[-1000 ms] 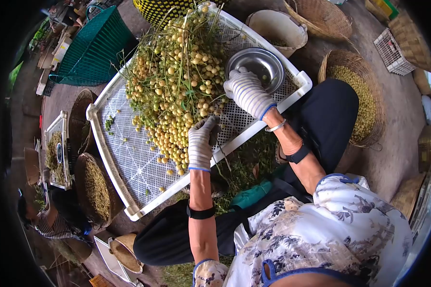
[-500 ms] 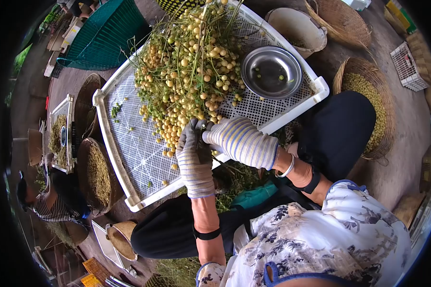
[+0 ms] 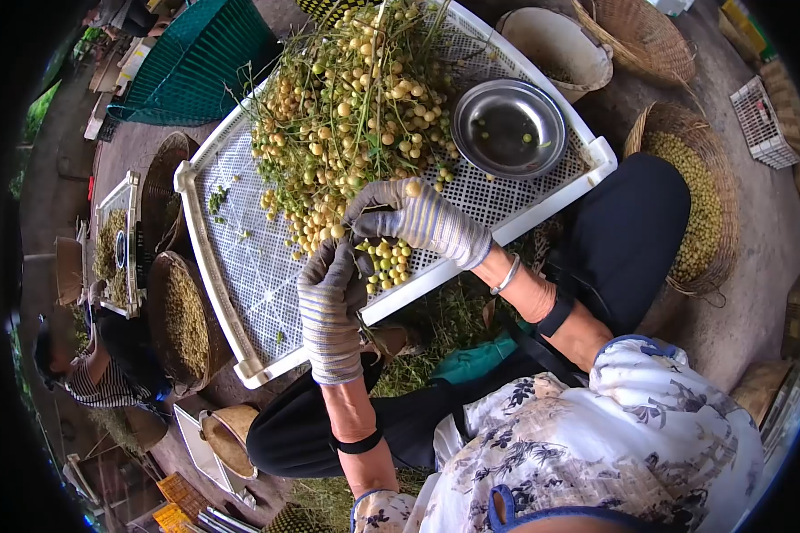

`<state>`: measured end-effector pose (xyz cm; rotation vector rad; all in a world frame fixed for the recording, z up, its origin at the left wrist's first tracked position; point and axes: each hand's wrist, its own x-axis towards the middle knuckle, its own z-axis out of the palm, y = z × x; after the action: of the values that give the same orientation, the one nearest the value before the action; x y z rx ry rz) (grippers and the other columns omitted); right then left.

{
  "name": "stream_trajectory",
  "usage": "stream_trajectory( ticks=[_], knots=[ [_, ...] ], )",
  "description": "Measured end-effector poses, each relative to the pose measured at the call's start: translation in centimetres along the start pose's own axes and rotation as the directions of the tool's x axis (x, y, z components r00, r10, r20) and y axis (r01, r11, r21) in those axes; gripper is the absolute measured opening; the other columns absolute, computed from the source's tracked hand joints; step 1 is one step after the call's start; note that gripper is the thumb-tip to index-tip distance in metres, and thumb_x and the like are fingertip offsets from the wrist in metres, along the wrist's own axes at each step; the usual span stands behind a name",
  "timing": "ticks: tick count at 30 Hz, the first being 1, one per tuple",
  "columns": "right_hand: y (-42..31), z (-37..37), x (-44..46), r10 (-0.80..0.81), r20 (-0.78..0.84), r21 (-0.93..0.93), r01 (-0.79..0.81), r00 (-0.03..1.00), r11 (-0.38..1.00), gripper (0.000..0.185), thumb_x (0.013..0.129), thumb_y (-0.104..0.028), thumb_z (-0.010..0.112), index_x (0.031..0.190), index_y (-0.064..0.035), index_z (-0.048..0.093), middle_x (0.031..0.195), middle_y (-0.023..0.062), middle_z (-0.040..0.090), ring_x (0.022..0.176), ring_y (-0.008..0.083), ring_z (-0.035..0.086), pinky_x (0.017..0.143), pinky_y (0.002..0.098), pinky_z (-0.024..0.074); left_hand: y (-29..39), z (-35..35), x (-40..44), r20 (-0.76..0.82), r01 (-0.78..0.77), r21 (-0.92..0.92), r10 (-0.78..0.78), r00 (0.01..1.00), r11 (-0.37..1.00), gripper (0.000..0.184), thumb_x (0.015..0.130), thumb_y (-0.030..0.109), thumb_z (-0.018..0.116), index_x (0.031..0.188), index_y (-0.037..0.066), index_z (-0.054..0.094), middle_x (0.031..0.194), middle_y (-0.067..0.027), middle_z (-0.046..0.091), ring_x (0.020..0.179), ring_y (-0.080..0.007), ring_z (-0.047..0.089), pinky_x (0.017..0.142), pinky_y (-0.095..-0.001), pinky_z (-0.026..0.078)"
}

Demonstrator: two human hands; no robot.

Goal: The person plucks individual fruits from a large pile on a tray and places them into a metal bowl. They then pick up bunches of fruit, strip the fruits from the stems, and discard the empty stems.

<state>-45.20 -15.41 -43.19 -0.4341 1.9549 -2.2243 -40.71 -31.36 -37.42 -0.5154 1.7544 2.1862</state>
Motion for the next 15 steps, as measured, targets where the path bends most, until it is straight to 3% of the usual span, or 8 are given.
stream_trajectory(
  ticks=[1, 4, 5, 8, 9, 10, 13, 15],
  knots=[
    [-0.2, 0.1, 0.4, -0.006, -0.009, -0.023, 0.006, 1.0, 1.0, 0.042, 0.081, -0.039, 0.073, 0.1, -0.0027, 0.067, 0.091, 0.0032, 0.068, 0.08, 0.0094, 0.063, 0.07, 0.0236, 0.0514, 0.2, -0.1, 0.1, -0.01, -0.022, 0.054, 0.023, 1.0, 0.998, 0.018, 0.092, 0.021, 0.061, 0.09, 0.004, 0.062, 0.06, 0.0035, 0.052, 0.041, -0.0009, 0.033, 0.038, -0.0182, 0.021],
    [-2.2, -0.5, -0.2, 0.246, 0.065, 0.067, -0.25, 0.967, 0.966, 0.037, 0.082, -0.034, 0.072, 0.101, -0.0026, 0.066, 0.09, 0.0053, 0.068, 0.066, 0.0071, 0.061, 0.053, 0.0202, 0.0469, 0.4, -1.1, 0.7, 0.089, -0.024, 0.057, 0.018, 0.996, 0.998, 0.018, 0.092, 0.021, 0.06, 0.083, 0.005, 0.061, 0.056, 0.0037, 0.049, 0.039, -0.0016, 0.031, 0.037, -0.0191, 0.02],
    [-1.3, -0.7, -0.4, 0.234, 0.124, 0.284, -0.26, 0.964, 0.923, 0.039, 0.082, -0.032, 0.073, 0.103, -0.0012, 0.065, 0.087, 0.0066, 0.067, 0.056, 0.005, 0.056, 0.043, 0.0184, 0.0386, 0.7, -1.1, 0.7, 0.084, 0.002, 0.036, -0.005, 0.996, 0.999, 0.02, 0.092, 0.021, 0.06, 0.082, 0.004, 0.062, 0.053, 0.0037, 0.046, 0.038, -0.0023, 0.03, 0.036, -0.0197, 0.019],
    [0.0, -0.8, -0.2, 0.13, 0.158, 0.51, -0.193, 0.979, 0.838, 0.038, 0.085, -0.026, 0.071, 0.111, 0.0006, 0.063, 0.087, 0.0088, 0.066, 0.059, 0.0074, 0.056, 0.046, 0.0203, 0.0424, 1.3, -1.8, 1.2, 0.037, -0.078, 0.07, 0.076, 0.996, 0.994, 0.022, 0.091, 0.02, 0.061, 0.093, -0.001, 0.066, 0.054, 0.0044, 0.044, 0.039, -0.0021, 0.029, 0.037, -0.0198, 0.019],
    [0.3, -1.3, -0.2, 0.167, 0.188, 0.566, -0.245, 0.968, 0.787, 0.038, 0.085, -0.022, 0.071, 0.114, 0.0011, 0.06, 0.088, 0.008, 0.065, 0.058, 0.0083, 0.056, 0.047, 0.0201, 0.0433, 1.6, -2.0, 1.4, -0.023, -0.094, 0.124, 0.097, 0.995, 0.988, 0.02, 0.091, 0.02, 0.062, 0.093, 0.0, 0.067, 0.055, 0.005, 0.044, 0.041, -0.0019, 0.029, 0.039, -0.0197, 0.019],
    [0.0, -1.1, -0.2, 0.137, 0.165, 0.542, -0.205, 0.977, 0.815, 0.037, 0.086, -0.021, 0.07, 0.114, 0.0011, 0.06, 0.088, 0.0076, 0.065, 0.058, 0.0082, 0.056, 0.047, 0.02, 0.0434, 2.1, -1.8, 1.1, -0.104, -0.104, 0.169, 0.122, 0.987, 0.98, 0.018, 0.09, 0.019, 0.063, 0.091, 0.001, 0.067, 0.056, 0.0056, 0.044, 0.042, -0.0017, 0.03, 0.04, -0.0196, 0.021],
    [-0.9, -0.6, 0.0, 0.071, 0.111, 0.508, -0.118, 0.991, 0.853, 0.031, 0.088, -0.016, 0.068, 0.112, 0.0009, 0.06, 0.083, 0.0052, 0.063, 0.058, 0.0071, 0.054, 0.046, 0.0186, 0.0415, 2.1, -2.8, 1.8, -0.08, -0.124, 0.203, 0.143, 0.987, 0.971, 0.017, 0.09, 0.016, 0.064, 0.094, 0.0, 0.068, 0.064, 0.0032, 0.056, 0.049, -0.0017, 0.039, 0.044, -0.0176, 0.029],
    [0.0, -1.0, -0.1, 0.164, 0.086, 0.46, -0.185, 0.983, 0.869, 0.028, 0.089, -0.016, 0.067, 0.11, 0.0008, 0.06, 0.082, 0.0045, 0.063, 0.058, 0.0062, 0.054, 0.044, 0.0174, 0.0393, 2.1, -3.2, 2.1, -0.026, -0.189, 0.26, 0.203, 0.979, 0.947, 0.016, 0.09, 0.015, 0.064, 0.096, 0.001, 0.068, 0.072, 0.0018, 0.062, 0.056, -0.0013, 0.049, 0.05, -0.016, 0.038]
  ],
)
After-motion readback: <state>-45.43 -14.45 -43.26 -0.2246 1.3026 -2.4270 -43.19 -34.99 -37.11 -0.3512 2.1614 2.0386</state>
